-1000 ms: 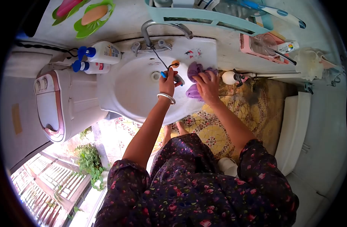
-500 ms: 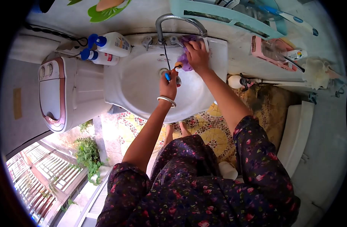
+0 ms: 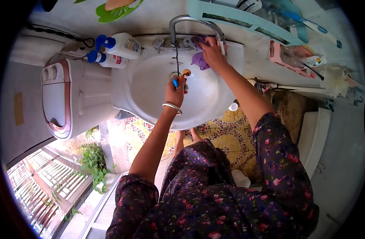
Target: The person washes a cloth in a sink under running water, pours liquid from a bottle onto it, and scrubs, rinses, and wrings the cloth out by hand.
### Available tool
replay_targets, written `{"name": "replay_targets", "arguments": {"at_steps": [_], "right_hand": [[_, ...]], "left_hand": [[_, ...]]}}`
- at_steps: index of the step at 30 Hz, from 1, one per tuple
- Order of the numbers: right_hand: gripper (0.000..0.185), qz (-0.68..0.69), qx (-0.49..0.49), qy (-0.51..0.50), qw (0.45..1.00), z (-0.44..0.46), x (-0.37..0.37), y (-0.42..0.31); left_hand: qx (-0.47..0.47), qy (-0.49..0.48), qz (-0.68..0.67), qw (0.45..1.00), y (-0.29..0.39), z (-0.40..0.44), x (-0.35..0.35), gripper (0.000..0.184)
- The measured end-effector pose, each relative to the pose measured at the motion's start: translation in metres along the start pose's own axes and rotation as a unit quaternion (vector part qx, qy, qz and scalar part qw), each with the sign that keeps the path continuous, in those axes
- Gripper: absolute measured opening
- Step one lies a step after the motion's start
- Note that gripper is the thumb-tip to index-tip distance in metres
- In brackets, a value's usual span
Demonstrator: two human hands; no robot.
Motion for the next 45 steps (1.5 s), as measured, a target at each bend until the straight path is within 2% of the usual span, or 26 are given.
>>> {"name": "replay_targets", "arguments": {"at_steps": [4,6,9,11,13,15,17,18,21,23,24,26,28,30,31,33,34,38,39,40,42,43,44,45], "right_hand": [[0.041,-0.039,0.007,-0.004,0.999,-0.054,0.007,0.015],[0.045,-0.117,-0.062,-0.016,0.991,-0.057,-0.004,0.019],[0.051,-0.118,-0.096,0.014,0.988,-0.029,-0.012,0.002],[0.051,-0.106,-0.084,-0.025,0.991,-0.005,-0.008,-0.018],[0.046,-0.007,-0.091,-0.027,0.995,0.011,-0.013,-0.019],[0.046,0.006,-0.064,-0.018,0.998,0.002,-0.010,-0.010],[0.044,-0.029,0.013,-0.055,0.998,-0.009,-0.006,0.001],[0.045,-0.048,0.033,-0.040,0.998,-0.028,0.005,0.005],[0.048,-0.068,0.013,-0.010,0.998,-0.078,0.015,0.026],[0.049,-0.057,-0.105,0.022,0.993,-0.098,0.026,0.045],[0.049,-0.058,-0.102,0.021,0.993,-0.103,0.024,0.038],[0.049,-0.117,-0.205,0.067,0.969,-0.115,0.026,0.024],[0.050,-0.092,-0.144,0.051,0.984,-0.123,0.014,0.007],[0.047,-0.073,-0.080,0.041,0.993,-0.133,0.013,-0.002],[0.047,-0.074,-0.083,0.041,0.993,-0.133,0.015,0.003],[0.047,-0.047,-0.046,0.052,0.997,-0.133,0.023,0.010],[0.049,-0.030,-0.049,0.054,0.997,-0.130,0.027,0.015],[0.049,-0.033,-0.075,0.072,0.994,-0.131,0.028,0.013],[0.049,-0.032,-0.076,0.071,0.994,-0.131,0.027,0.012],[0.050,-0.031,-0.075,0.070,0.994,-0.130,0.026,0.013],[0.050,-0.033,-0.072,0.070,0.994,-0.131,0.027,0.014],[0.051,-0.036,-0.077,0.063,0.994,-0.131,0.026,0.014],[0.051,-0.039,-0.081,0.056,0.994,-0.129,0.025,0.014],[0.051,-0.038,-0.080,0.057,0.994,-0.128,0.025,0.013]], "left_hand": [[0.026,-0.025,-0.030,0.999,-0.007,0.003,-0.006,0.028],[0.018,-0.019,-0.021,0.999,-0.003,0.000,-0.009,0.028],[0.008,-0.018,-0.020,1.000,-0.001,0.002,-0.010,0.029],[0.002,-0.018,-0.028,0.999,-0.003,0.007,-0.012,0.029],[-0.010,-0.011,-0.033,0.999,-0.004,0.007,-0.011,0.029],[0.002,-0.013,-0.036,0.999,-0.005,0.010,-0.011,0.029],[0.007,-0.022,-0.040,0.999,0.003,0.013,-0.016,0.029],[0.000,-0.022,-0.045,0.999,0.009,0.011,-0.019,0.030],[-0.005,-0.034,-0.060,0.998,0.030,0.020,-0.039,0.032],[0.008,-0.063,-0.074,0.995,0.031,0.032,-0.059,0.032],[0.008,-0.065,-0.102,0.993,0.032,0.041,-0.069,0.031],[0.011,-0.070,-0.125,0.990,0.035,0.061,-0.088,0.030],[0.009,-0.074,-0.091,0.993,0.026,0.100,-0.097,0.028],[0.065,-0.076,-0.204,0.974,0.042,0.106,-0.110,0.027],[0.085,-0.063,-0.244,0.964,0.040,0.119,-0.112,0.026],[0.150,-0.037,-0.407,0.900,0.003,0.150,-0.122,0.022],[0.162,-0.032,-0.438,0.884,0.000,0.156,-0.125,0.017],[0.111,-0.059,-0.460,0.879,-0.001,0.172,-0.138,0.014],[0.103,-0.060,-0.448,0.886,-0.002,0.176,-0.140,0.016],[0.084,-0.065,-0.387,0.916,-0.015,0.190,-0.137,0.019],[-0.010,-0.083,-0.113,0.990,-0.051,0.241,-0.125,0.024],[-0.091,-0.082,0.034,0.992,-0.029,0.237,-0.121,0.026],[0.015,0.029,0.029,0.999,-0.045,0.234,-0.104,0.029],[0.048,0.049,0.032,0.997,-0.050,0.227,-0.099,0.031]]}}
Point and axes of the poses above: each hand's wrist, its own z-axis towards the middle knuckle, its own x-axis out of the back of the hand, y = z × x, the point moved 10 cm from there along z, towards the middle knuckle, and after that the axes turned 12 degrees about -y, right-handed, at the moved point
